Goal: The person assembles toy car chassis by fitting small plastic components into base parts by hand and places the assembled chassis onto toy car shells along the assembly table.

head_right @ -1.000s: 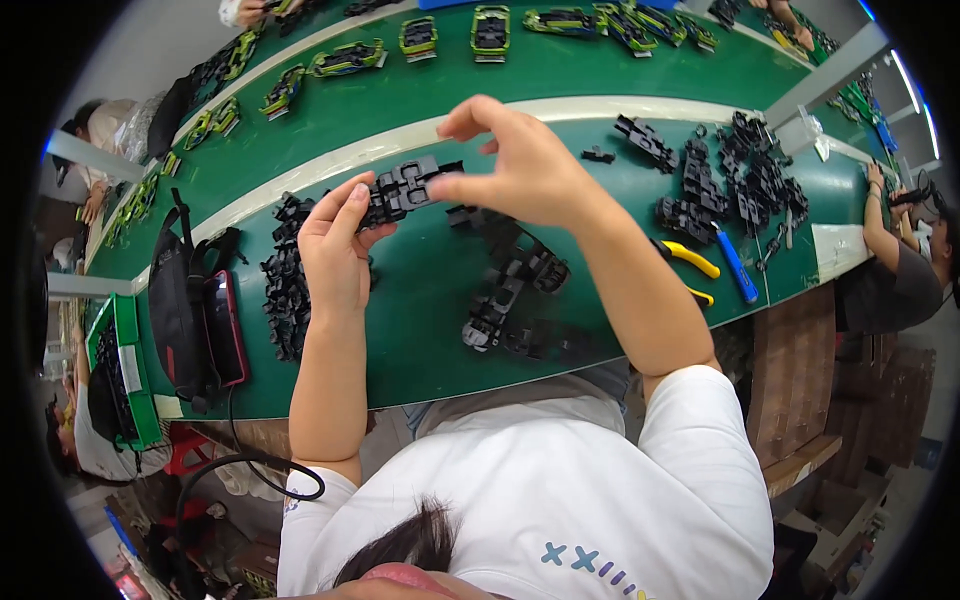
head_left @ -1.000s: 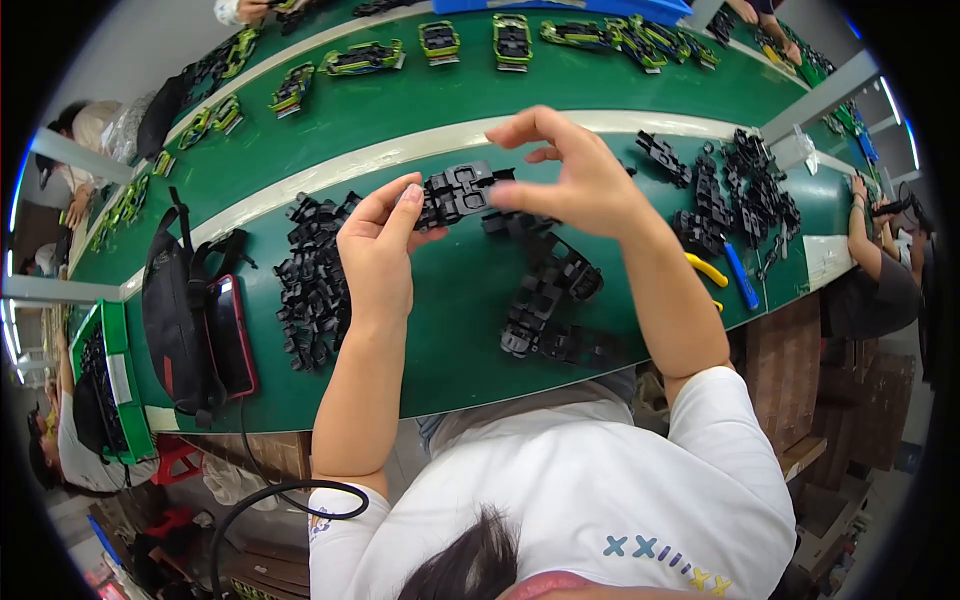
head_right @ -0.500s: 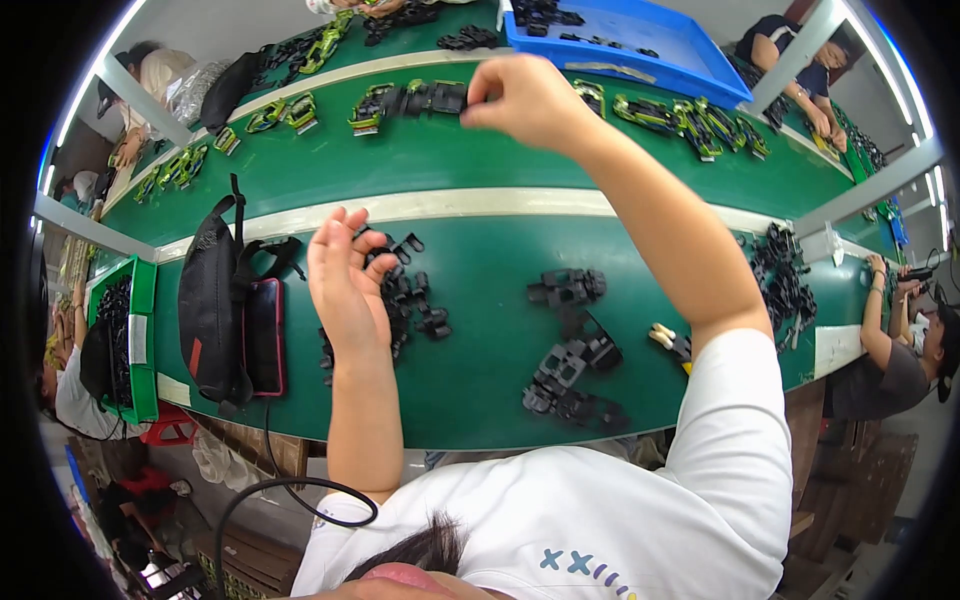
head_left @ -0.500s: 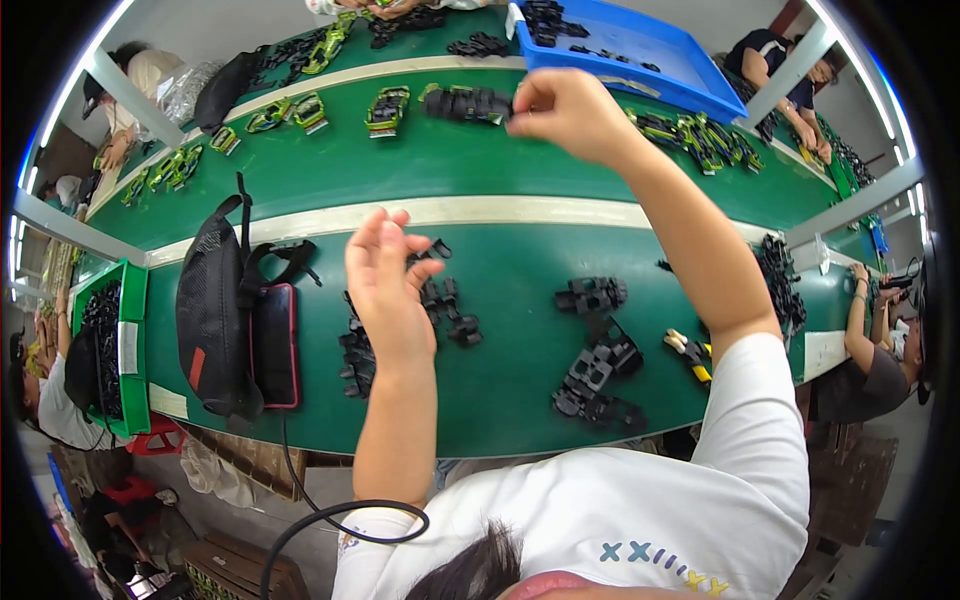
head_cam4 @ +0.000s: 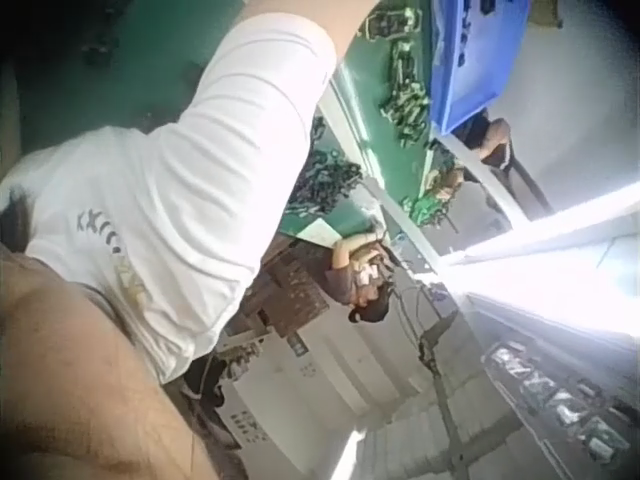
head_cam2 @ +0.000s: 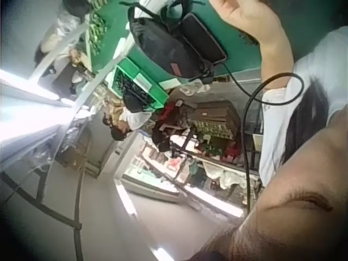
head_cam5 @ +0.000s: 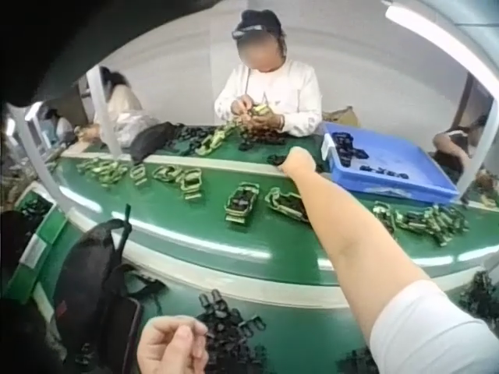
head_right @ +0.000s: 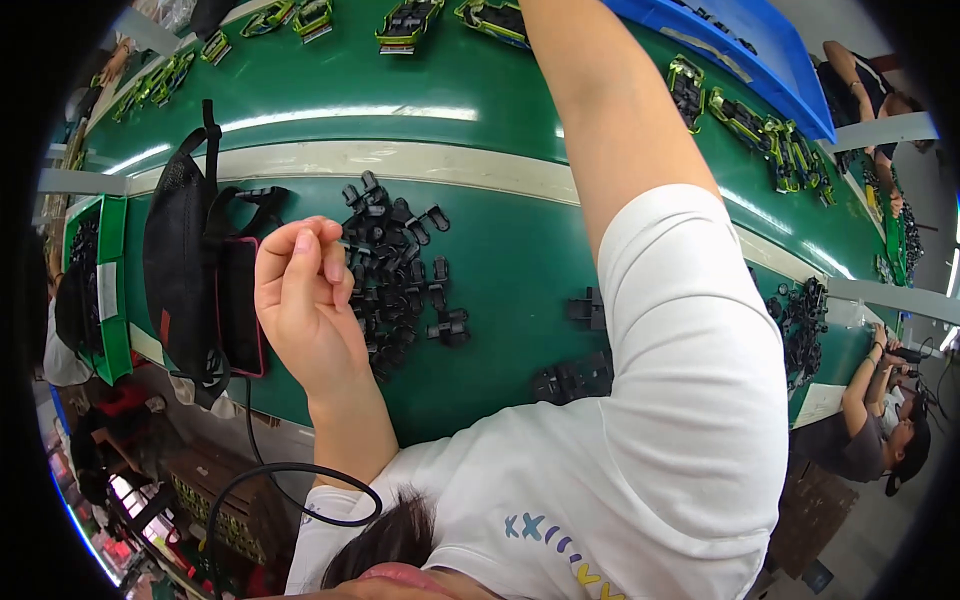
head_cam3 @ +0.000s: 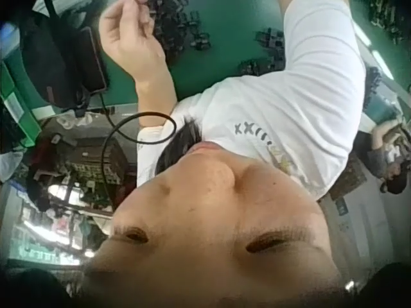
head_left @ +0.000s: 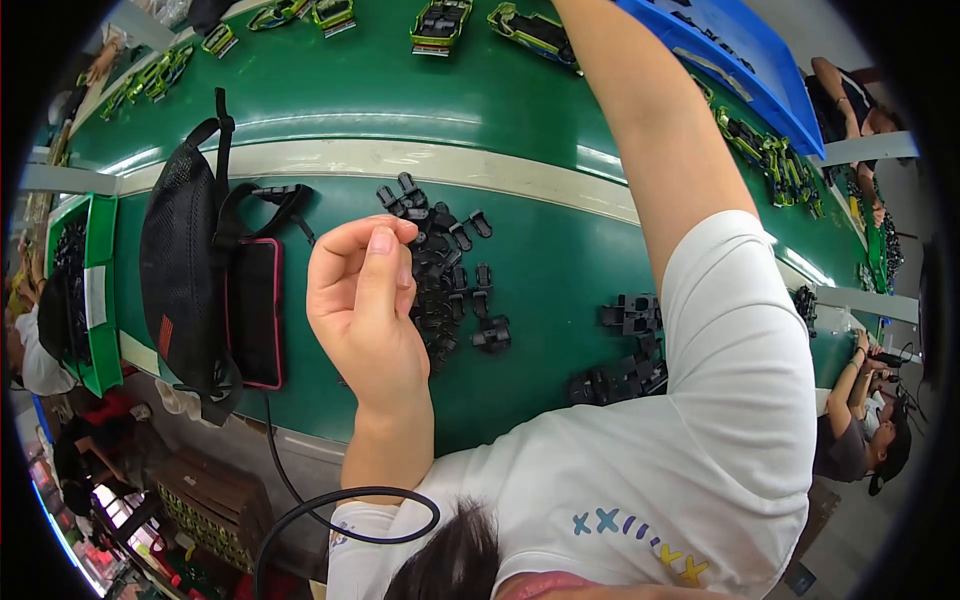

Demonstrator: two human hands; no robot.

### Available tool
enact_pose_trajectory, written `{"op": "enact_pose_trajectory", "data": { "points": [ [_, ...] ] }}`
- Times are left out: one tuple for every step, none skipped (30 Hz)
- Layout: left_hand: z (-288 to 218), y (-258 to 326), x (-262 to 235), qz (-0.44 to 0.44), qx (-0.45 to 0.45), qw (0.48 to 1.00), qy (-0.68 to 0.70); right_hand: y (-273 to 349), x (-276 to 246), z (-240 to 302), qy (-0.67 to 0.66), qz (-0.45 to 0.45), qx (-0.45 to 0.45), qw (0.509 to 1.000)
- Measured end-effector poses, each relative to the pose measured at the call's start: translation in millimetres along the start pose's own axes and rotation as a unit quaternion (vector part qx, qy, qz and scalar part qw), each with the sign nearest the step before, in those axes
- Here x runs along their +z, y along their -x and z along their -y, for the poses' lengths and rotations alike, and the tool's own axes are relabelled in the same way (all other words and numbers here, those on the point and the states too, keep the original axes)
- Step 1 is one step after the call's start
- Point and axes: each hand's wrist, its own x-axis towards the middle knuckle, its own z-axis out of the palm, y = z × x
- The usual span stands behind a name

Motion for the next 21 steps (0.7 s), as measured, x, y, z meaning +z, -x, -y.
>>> {"op": "enact_pose_trajectory", "data": {
  "points": [
    [1,-1,-2,-0.002,-0.004,1.000,-0.003,0,7,-1,-0.002,-0.025,-0.012,1.000],
    [3,-1,-2,0.006,0.000,1.000,-0.025,-1,11,-3,-0.002,-0.053,-0.023,0.998],
    [6,-1,-1,0.020,0.003,0.999,-0.043,-5,12,-9,0.002,-0.056,-0.016,0.998],
    [13,-1,0,0.042,0.038,0.991,-0.125,-10,9,-15,0.011,-0.061,-0.028,0.998],
    [20,-1,5,0.066,0.053,0.974,-0.210,-14,1,-26,0.023,-0.069,-0.037,0.997],
    [24,1,3,0.075,0.065,0.949,-0.301,19,-27,-11,-0.019,0.016,-0.119,0.993],
    [27,-1,4,0.097,0.134,0.894,-0.416,45,-42,-3,-0.066,0.073,-0.166,0.981],
    [37,-2,5,0.130,0.212,0.847,-0.470,74,-64,-13,-0.093,0.041,-0.256,0.961],
    [38,-2,3,0.128,0.212,0.844,-0.475,124,-101,1,-0.133,0.165,-0.247,0.946],
    [38,-1,0,0.126,0.211,0.842,-0.481,162,-113,-5,-0.117,0.222,-0.296,0.922],
    [34,3,5,0.125,0.226,0.844,-0.470,195,-134,-17,-0.099,0.269,-0.342,0.895],
    [29,6,8,0.130,0.210,0.851,-0.464,230,-160,-24,-0.054,0.341,-0.351,0.870],
    [26,9,8,0.130,0.219,0.854,-0.454,261,-174,-32,-0.043,0.390,-0.309,0.866],
    [26,14,11,0.135,0.226,0.859,-0.439,290,-186,-48,-0.031,0.435,-0.259,0.862],
    [30,17,16,0.141,0.229,0.860,-0.434,313,-194,-67,-0.038,0.414,-0.259,0.872],
    [32,20,20,0.166,0.237,0.855,-0.431,334,-196,-80,-0.047,0.392,-0.257,0.882],
    [34,24,23,0.189,0.246,0.848,-0.431,349,-195,-87,-0.045,0.387,-0.253,0.885],
    [36,27,26,0.194,0.251,0.846,-0.428,361,-193,-93,-0.045,0.332,-0.234,0.913],
    [39,30,28,0.203,0.254,0.846,-0.422,372,-191,-97,-0.046,0.275,-0.216,0.936],
    [42,33,30,0.211,0.257,0.846,-0.416,380,-187,-97,-0.047,0.267,-0.215,0.938],
    [45,34,29,0.212,0.258,0.848,-0.411,387,-178,-92,-0.025,0.246,-0.233,0.941]
  ]
}}
